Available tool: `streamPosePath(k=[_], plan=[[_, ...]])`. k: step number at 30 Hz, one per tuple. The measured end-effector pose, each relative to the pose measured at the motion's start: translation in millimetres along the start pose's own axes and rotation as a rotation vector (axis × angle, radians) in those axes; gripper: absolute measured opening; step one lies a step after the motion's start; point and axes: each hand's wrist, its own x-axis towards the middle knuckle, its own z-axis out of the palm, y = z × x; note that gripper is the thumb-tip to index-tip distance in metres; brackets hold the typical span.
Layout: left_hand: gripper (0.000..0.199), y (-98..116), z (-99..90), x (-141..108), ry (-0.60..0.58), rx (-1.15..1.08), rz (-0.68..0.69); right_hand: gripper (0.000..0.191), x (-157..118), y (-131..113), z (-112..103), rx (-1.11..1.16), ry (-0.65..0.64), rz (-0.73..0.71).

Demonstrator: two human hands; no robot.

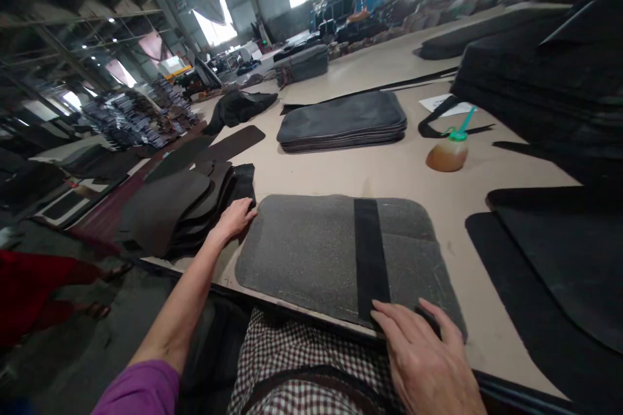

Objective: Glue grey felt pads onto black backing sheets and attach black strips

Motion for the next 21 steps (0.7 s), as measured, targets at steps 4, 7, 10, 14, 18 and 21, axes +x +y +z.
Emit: streamPosePath(k=[4, 7, 10, 14, 18, 21], plan=[[0.039, -1, 0.2, -14, 0.022, 0.028, -0.043, 0.034, -1, 0, 1, -0.018, -0.013, 0.006], [0.041, -3, 0.1, -22, 0.042, 0.065, -0.133, 0.034, -2, -2, 0, -0.028, -0.036, 0.006], [0.042, -5, 1.4, -26, 0.058, 0.097, -0.208, 0.033, -3, -3, 0, -0.032, -0.036, -0.002], [0.033, -4, 2.5, -27, 0.087, 0.108, -0.246, 0.032, -6, -1, 2, -0.037, -0.030, -0.017], [0.017, 1, -2.8, -23, 0.129, 0.076, -0.245, 0.033, -7, 2, 2, -0.036, -0.042, -0.022], [0.020, 4, -13.8, -15, 0.149, 0.035, -0.250, 0.035, -12, 4, 3, -0.030, -0.032, -0.038]])
